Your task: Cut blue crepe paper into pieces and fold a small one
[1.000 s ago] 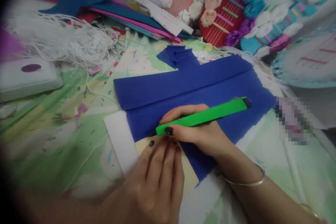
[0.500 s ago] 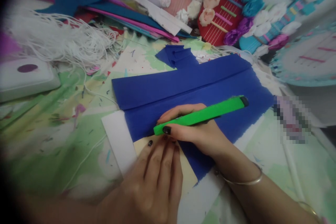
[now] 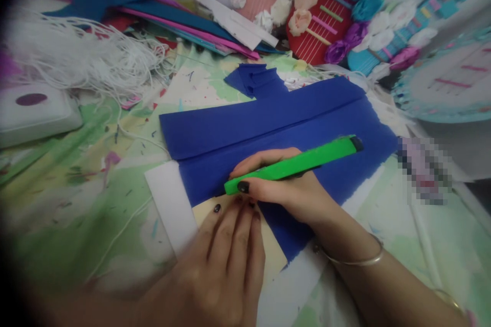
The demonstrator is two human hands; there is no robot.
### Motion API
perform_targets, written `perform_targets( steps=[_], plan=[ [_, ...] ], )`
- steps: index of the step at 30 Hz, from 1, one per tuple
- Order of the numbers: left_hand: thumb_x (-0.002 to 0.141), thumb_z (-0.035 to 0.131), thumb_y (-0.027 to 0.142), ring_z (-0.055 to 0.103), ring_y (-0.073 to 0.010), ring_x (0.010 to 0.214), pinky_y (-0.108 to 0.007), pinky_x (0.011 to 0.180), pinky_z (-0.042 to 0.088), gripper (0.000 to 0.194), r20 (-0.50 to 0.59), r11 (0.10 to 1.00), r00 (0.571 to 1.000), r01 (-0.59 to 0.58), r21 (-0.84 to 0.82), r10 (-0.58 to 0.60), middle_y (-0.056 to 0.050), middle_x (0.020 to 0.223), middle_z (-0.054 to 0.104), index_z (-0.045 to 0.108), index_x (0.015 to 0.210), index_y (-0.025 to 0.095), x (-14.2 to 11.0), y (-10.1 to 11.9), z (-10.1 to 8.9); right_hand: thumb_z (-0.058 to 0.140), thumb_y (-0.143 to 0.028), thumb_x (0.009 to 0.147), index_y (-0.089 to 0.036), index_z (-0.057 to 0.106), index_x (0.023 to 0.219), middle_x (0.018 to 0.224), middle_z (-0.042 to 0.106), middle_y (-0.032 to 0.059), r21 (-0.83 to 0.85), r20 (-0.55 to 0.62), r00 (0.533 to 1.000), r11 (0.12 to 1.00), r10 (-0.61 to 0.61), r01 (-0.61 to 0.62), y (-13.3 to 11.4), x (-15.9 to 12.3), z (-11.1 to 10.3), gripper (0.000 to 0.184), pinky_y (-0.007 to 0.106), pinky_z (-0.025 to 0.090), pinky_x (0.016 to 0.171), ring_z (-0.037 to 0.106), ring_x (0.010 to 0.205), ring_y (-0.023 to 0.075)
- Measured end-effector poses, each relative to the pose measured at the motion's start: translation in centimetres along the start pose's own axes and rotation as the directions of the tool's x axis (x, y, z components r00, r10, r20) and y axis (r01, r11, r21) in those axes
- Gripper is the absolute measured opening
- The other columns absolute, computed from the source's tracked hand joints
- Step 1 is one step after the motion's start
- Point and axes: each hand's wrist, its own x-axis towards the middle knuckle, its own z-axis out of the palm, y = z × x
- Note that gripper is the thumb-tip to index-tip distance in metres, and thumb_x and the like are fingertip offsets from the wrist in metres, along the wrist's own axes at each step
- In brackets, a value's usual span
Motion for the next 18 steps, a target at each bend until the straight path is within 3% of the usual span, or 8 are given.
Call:
perform_targets(
  steps=[9,15,18],
  plan=[
    [0.084,0.047,0.013,0.067,-0.0407,0.092,-0.048,0.069,0.059,0.036,-0.007,1.0,1.0,-0.002,0.001,0.002,-0.029,0.101,0.067,0.061,0.107,-0.01,-0.07,-0.04,0.08,0.074,-0.025,0.072,-0.022,0.075,0.083,0.085,0.074,0.0039,-0.038,0.005,1.0,0.999,-0.023,0.024,0.01,0.05,-0.11,0.011,0.027,0.056,0.064,0.07,0.077,0.0208],
    [0.085,0.047,0.014,0.065,-0.0416,0.094,-0.048,0.069,0.06,0.035,0.006,1.0,1.0,-0.023,0.007,0.023,-0.028,0.102,0.067,0.062,0.106,-0.009,-0.06,-0.28,-0.07,0.073,-0.026,0.072,-0.023,0.075,0.084,0.084,0.074,0.0035,0.001,-0.009,1.0,1.0,-0.011,0.011,0.29,-0.01,-0.51,0.013,0.023,0.053,0.055,0.068,0.068,0.0173],
    [0.084,0.046,0.012,0.066,-0.0406,0.094,-0.047,0.069,0.06,0.034,0.001,1.0,1.0,-0.012,0.014,0.012,-0.027,0.1,0.068,0.063,0.106,-0.008,0.05,-0.19,-0.06,0.074,-0.024,0.071,-0.023,0.075,0.084,0.083,0.074,0.0031,-0.013,-0.009,1.0,1.0,-0.025,0.025,0.23,-0.05,-0.5,0.013,0.025,0.054,0.06,0.068,0.071,0.0183]
  ],
)
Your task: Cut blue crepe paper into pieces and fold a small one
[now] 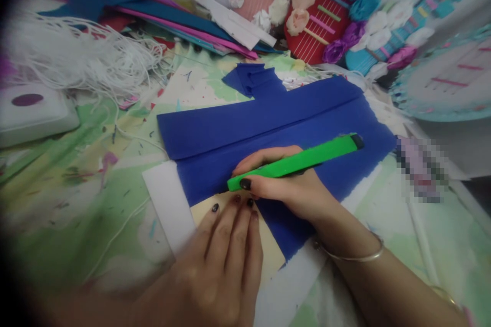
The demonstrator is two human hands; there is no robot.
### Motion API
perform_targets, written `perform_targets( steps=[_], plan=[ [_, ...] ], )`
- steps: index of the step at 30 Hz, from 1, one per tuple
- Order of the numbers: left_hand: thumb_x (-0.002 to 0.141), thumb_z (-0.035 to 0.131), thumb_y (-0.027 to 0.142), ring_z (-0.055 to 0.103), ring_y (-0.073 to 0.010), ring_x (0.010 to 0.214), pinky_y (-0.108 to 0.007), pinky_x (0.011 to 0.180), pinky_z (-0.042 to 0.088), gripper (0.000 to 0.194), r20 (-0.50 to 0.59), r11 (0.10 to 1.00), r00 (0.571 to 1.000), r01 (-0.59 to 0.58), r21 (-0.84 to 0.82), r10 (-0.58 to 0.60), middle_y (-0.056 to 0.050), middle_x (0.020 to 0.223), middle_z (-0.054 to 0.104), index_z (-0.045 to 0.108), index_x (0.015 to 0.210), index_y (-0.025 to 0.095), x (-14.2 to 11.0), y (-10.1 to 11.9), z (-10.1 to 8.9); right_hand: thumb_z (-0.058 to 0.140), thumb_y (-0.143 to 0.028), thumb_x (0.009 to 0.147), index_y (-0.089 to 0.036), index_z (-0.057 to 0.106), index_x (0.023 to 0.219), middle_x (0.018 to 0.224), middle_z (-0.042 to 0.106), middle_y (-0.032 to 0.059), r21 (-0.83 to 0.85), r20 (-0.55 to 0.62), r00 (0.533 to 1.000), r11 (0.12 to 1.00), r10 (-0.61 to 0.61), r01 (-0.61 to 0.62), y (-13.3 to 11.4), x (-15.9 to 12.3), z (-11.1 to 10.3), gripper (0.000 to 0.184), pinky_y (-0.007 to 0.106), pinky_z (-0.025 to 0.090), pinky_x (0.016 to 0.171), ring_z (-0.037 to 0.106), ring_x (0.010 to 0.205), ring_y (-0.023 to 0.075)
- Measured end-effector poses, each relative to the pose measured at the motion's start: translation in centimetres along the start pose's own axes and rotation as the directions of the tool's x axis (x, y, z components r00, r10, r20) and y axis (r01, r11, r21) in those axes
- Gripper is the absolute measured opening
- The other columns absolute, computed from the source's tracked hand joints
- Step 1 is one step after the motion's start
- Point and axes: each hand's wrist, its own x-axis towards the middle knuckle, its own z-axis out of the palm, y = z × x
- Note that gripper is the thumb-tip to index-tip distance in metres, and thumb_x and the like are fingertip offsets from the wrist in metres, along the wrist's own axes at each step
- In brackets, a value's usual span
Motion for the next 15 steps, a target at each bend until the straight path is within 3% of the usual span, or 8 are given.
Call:
perform_targets(
  steps=[4,10,15],
  plan=[
    [0.085,0.046,0.014,0.066,-0.04,0.093,-0.047,0.069,0.06,0.035,-0.005,1.0,1.0,0.001,0.0,-0.001,-0.027,0.101,0.068,0.063,0.106,-0.008,0.02,0.1,0.1,0.074,-0.022,0.071,-0.022,0.075,0.084,0.085,0.074,0.0039,0.017,0.015,1.0,1.0,0.0,0.0,-0.09,-0.02,0.01,0.012,0.026,0.055,0.064,0.068,0.072,0.0183],
    [0.084,0.048,0.014,0.064,-0.0428,0.095,-0.047,0.068,0.06,0.034,-0.013,1.0,1.0,0.013,-0.003,-0.013,-0.028,0.101,0.067,0.063,0.105,-0.009,-0.08,0.02,0.14,0.073,-0.023,0.072,-0.021,0.075,0.084,0.086,0.073,0.0046,0.044,-0.016,0.999,0.999,0.029,-0.029,0.03,-0.01,-0.28,0.012,0.02,0.05,0.051,0.062,0.06,0.0128],
    [0.085,0.048,0.014,0.065,-0.0427,0.095,-0.047,0.068,0.061,0.033,-0.015,1.0,1.0,0.001,-0.002,-0.001,-0.027,0.101,0.068,0.063,0.105,-0.008,-0.05,0.02,0.03,0.074,-0.022,0.071,-0.022,0.075,0.084,0.085,0.073,0.0043,0.002,-0.008,1.0,1.0,-0.011,0.011,0.09,0.09,-0.37,0.012,0.023,0.053,0.059,0.065,0.068,0.016]
  ],
)
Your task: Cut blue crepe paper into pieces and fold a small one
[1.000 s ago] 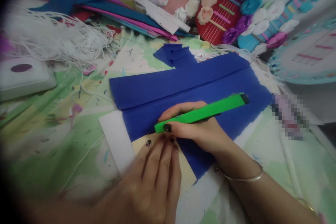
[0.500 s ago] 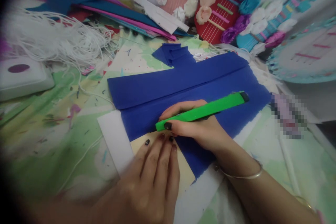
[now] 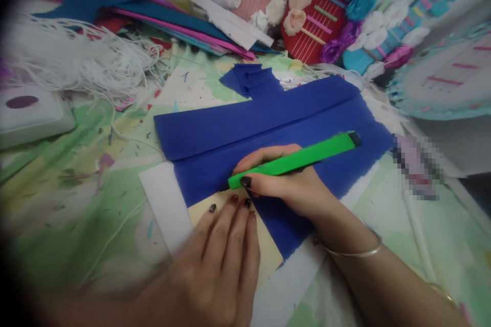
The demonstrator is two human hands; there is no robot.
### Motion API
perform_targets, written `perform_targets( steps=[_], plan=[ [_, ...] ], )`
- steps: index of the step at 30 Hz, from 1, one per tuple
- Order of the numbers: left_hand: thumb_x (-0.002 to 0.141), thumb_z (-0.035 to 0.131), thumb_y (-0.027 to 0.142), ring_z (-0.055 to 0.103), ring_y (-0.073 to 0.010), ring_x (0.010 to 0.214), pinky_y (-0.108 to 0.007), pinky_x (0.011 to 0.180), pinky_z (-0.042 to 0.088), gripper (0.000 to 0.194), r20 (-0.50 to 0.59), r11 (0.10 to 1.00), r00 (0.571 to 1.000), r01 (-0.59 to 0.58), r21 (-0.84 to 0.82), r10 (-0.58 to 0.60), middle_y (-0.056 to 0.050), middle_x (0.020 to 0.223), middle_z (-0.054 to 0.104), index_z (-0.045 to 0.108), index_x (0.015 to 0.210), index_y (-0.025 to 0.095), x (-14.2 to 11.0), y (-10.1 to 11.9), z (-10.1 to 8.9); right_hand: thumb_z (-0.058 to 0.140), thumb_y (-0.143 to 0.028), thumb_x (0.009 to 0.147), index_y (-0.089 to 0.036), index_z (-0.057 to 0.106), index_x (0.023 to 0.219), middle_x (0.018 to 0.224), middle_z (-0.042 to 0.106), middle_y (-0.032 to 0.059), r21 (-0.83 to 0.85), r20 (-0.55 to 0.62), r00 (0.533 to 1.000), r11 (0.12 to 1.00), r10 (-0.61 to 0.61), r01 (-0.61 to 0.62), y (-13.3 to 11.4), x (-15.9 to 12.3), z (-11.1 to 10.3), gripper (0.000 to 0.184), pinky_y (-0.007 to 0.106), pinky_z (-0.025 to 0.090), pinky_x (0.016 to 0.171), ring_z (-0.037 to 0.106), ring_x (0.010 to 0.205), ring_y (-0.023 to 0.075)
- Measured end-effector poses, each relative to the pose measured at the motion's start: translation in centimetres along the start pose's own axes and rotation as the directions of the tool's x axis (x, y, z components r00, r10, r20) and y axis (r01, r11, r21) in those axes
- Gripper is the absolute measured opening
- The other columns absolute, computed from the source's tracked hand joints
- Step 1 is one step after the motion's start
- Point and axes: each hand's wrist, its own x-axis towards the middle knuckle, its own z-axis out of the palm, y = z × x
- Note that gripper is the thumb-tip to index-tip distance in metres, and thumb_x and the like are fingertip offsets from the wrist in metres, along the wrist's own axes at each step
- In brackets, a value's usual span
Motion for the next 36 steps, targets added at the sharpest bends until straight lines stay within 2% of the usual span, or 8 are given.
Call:
perform_targets(
  steps=[6,13,18,27,36],
  plan=[
    [0.084,0.049,0.013,0.065,-0.0425,0.094,-0.047,0.068,0.061,0.031,-0.016,1.0,1.0,0.017,-0.007,-0.017,-0.027,0.099,0.068,0.064,0.102,-0.008,0.0,0.13,0.09,0.074,-0.026,0.072,-0.021,0.075,0.085,0.086,0.072,0.0049,0.041,-0.023,0.999,0.998,0.038,-0.037,0.13,-0.09,-0.17,0.014,0.019,0.047,0.049,0.06,0.059,0.0116],
    [0.083,0.049,0.013,0.065,-0.0425,0.094,-0.048,0.069,0.06,0.032,-0.031,0.999,0.999,0.033,-0.005,-0.033,-0.027,0.1,0.068,0.064,0.102,-0.008,0.03,0.31,0.22,0.074,-0.024,0.072,-0.022,0.075,0.083,0.085,0.073,0.0052,-0.001,-0.006,1.0,1.0,0.003,-0.003,0.03,-0.13,-0.31,0.012,0.025,0.052,0.06,0.065,0.069,0.017],
    [0.083,0.047,0.013,0.064,-0.0427,0.095,-0.048,0.069,0.06,0.034,-0.019,0.999,0.999,0.033,-0.014,-0.033,-0.028,0.1,0.067,0.063,0.103,-0.009,0.03,0.27,0.16,0.075,-0.028,0.072,-0.02,0.075,0.083,0.088,0.072,0.006,0.04,-0.037,0.999,0.999,0.022,-0.021,0.22,-0.12,-0.43,0.014,0.021,0.044,0.046,0.058,0.056,0.0122],
    [0.082,0.05,0.014,0.065,-0.0427,0.094,-0.047,0.068,0.06,0.034,-0.023,1.0,1.0,0.018,-0.005,-0.018,-0.028,0.099,0.068,0.063,0.103,-0.009,-0.05,0.16,0.15,0.075,-0.024,0.071,-0.021,0.075,0.082,0.088,0.072,0.0055,0.008,-0.036,0.999,1.0,0.025,-0.025,0.01,-0.09,-0.47,0.012,0.022,0.046,0.05,0.059,0.06,0.0131],
    [0.082,0.049,0.014,0.065,-0.0416,0.094,-0.047,0.068,0.06,0.034,-0.023,1.0,1.0,0.011,0.009,-0.011,-0.027,0.099,0.068,0.063,0.104,-0.008,-0.15,0.21,0.29,0.076,-0.029,0.071,-0.02,0.075,0.081,0.084,0.072,0.0054,0.048,-0.055,0.998,0.998,0.041,-0.038,0.09,-0.06,-0.77,0.013,0.021,0.046,0.047,0.058,0.054,0.0115]
  ],
)
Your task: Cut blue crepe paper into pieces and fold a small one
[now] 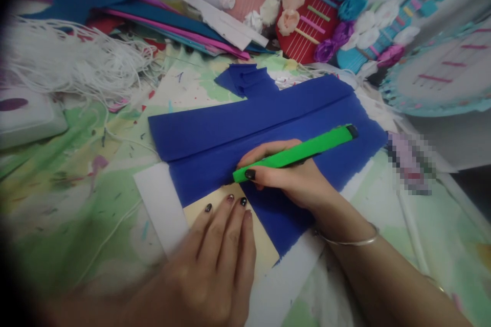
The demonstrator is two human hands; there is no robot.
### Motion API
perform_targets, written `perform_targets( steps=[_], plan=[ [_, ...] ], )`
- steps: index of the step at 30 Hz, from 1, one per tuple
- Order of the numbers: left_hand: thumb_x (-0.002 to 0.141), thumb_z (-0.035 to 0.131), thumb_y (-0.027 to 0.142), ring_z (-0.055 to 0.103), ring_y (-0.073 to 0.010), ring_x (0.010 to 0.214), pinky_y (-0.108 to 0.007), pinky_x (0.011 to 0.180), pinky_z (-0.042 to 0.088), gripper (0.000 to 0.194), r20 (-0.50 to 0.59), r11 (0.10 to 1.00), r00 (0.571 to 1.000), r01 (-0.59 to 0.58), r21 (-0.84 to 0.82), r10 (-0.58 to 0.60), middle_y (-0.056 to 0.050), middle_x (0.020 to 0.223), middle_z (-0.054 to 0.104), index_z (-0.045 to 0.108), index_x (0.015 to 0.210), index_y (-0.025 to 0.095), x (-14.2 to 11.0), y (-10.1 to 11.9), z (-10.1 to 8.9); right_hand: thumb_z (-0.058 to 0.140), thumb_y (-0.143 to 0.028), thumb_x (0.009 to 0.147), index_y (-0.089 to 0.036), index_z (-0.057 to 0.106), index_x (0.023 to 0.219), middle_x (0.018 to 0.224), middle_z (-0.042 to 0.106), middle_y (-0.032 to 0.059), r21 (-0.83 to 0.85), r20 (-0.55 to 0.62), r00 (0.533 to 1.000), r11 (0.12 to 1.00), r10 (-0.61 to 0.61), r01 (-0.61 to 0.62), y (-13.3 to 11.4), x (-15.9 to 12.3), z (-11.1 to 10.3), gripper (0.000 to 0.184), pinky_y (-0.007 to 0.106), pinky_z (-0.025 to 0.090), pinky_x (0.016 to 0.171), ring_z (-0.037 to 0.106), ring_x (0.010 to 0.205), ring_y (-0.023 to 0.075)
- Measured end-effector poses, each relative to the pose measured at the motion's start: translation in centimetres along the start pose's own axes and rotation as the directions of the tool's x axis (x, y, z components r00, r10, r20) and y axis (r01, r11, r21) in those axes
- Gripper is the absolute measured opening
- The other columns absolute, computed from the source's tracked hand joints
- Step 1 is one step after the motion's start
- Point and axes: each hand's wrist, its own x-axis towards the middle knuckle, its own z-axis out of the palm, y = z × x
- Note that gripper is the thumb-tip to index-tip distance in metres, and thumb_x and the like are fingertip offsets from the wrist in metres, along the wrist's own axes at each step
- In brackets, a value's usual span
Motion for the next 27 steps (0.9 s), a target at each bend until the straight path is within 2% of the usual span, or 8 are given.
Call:
perform_targets(
  steps=[11,20,27],
  plan=[
    [0.082,0.049,0.013,0.065,-0.0413,0.095,-0.047,0.069,0.059,0.034,-0.003,1.0,1.0,0.011,-0.003,-0.011,-0.027,0.1,0.068,0.064,0.103,-0.008,0.05,0.0,-0.09,0.076,-0.028,0.069,-0.019,0.075,0.08,0.075,0.07,0.0053,0.043,0.01,1.0,0.999,0.017,-0.017,-0.1,0.11,-0.1,0.014,0.023,0.047,0.046,0.057,0.053,0.0124],
    [0.082,0.05,0.014,0.064,-0.0437,0.096,-0.049,0.07,0.058,0.036,-0.001,0.999,1.0,0.027,-0.023,-0.027,-0.03,0.101,0.066,0.062,0.105,-0.01,0.07,0.12,0.07,0.076,-0.025,0.069,-0.017,0.075,0.081,0.076,0.071,0.0064,0.029,0.013,1.0,1.0,-0.001,0.0,0.06,0.18,-0.29,0.015,0.022,0.046,0.046,0.057,0.053,0.0119],
    [0.082,0.049,0.013,0.065,-0.0417,0.097,-0.048,0.071,0.057,0.035,-0.005,1.0,1.0,0.025,-0.006,-0.025,-0.028,0.102,0.067,0.063,0.105,-0.009,-0.01,0.21,-0.06,0.076,-0.025,0.068,-0.018,0.075,0.08,0.076,0.071,0.0062,0.055,-0.001,1.0,0.998,-0.006,0.006,0.03,0.25,-0.44,0.014,0.022,0.045,0.046,0.056,0.052,0.0112]
  ],
)
